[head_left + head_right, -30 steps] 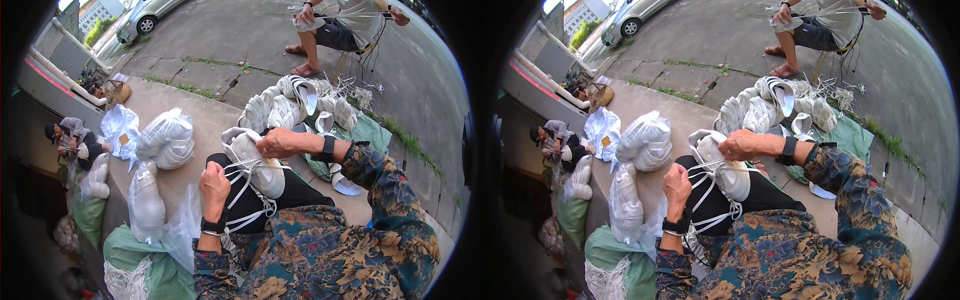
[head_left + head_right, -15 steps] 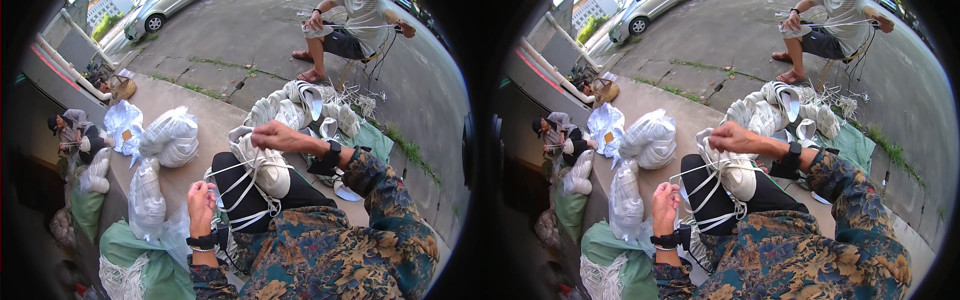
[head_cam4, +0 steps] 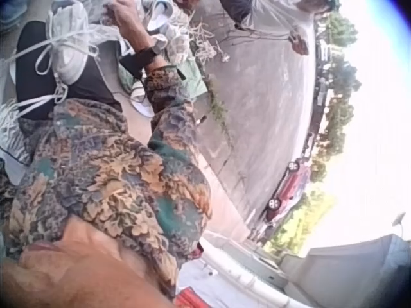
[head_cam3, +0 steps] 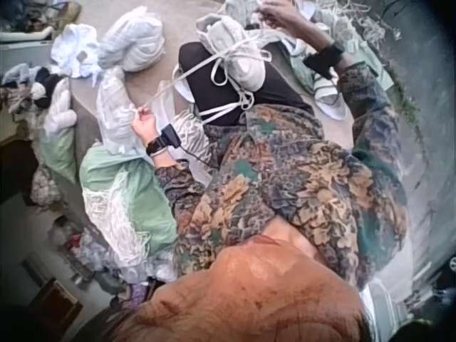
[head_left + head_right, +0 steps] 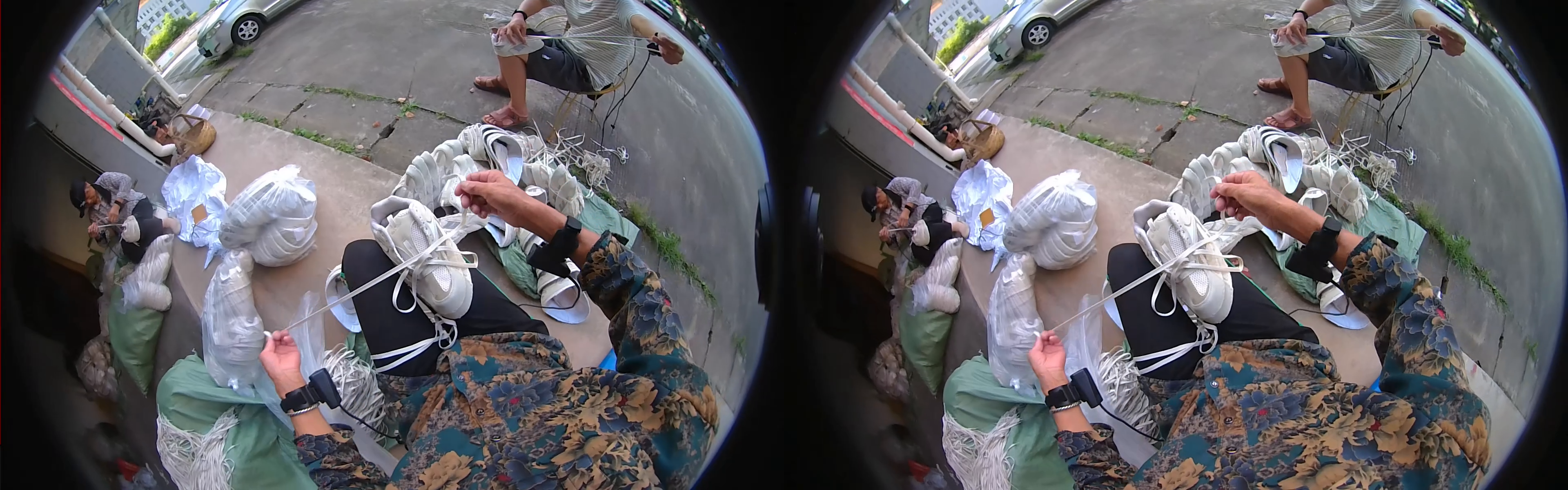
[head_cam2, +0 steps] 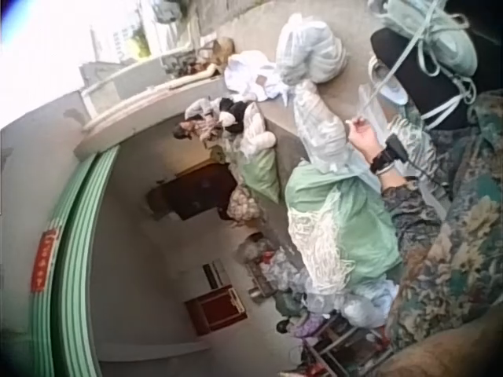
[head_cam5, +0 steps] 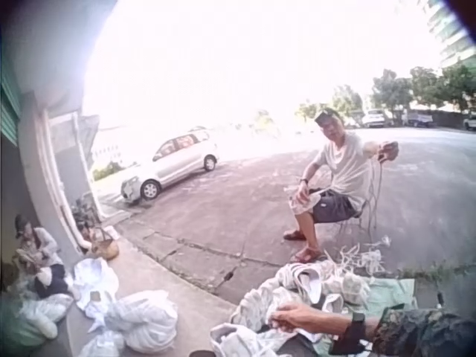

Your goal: Lacing white sneakers while sitting outdoors among piles of shoes.

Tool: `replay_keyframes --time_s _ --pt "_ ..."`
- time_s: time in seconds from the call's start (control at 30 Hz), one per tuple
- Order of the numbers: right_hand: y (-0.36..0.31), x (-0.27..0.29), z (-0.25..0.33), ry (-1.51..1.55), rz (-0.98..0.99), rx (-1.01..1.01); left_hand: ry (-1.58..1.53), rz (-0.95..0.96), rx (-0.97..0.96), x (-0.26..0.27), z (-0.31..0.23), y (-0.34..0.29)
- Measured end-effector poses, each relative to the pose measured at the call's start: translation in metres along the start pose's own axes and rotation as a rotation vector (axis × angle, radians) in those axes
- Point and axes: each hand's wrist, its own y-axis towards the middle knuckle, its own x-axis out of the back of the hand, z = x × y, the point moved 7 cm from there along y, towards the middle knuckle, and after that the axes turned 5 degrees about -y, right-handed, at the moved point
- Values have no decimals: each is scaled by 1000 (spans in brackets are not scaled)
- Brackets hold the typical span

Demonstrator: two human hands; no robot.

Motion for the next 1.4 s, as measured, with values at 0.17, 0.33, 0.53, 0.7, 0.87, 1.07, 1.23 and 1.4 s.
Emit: replay_keyframes --time_s 0.17,0.33,0.53,0.7,0.87,1.07,1.23,1.4 --pt "-9 -71 -7 -407 369 325 76 -468 -423 167 -158 -43" --pt "-10 -90 -3 -1002 205 598 353 -546 -538 122 -140 -99" --pt "-12 -92 3 -1139 173 633 1006 550 -17 -102 141 -99" --pt "-14 -94 9 -1153 94 705 1887 627 -581 -186 215 -123" --pt "-11 -70 21 -1207 -22 714 1954 492 -618 -182 193 -116" --pt "-1 3 44 -1198 -264 639 1679 386 -791 -180 168 -113" --pt "-15 50 68 -1246 -342 591 1799 404 -685 -184 194 -101" --pt "-25 94 68 -1172 -453 484 1684 430 -697 -187 195 -100"
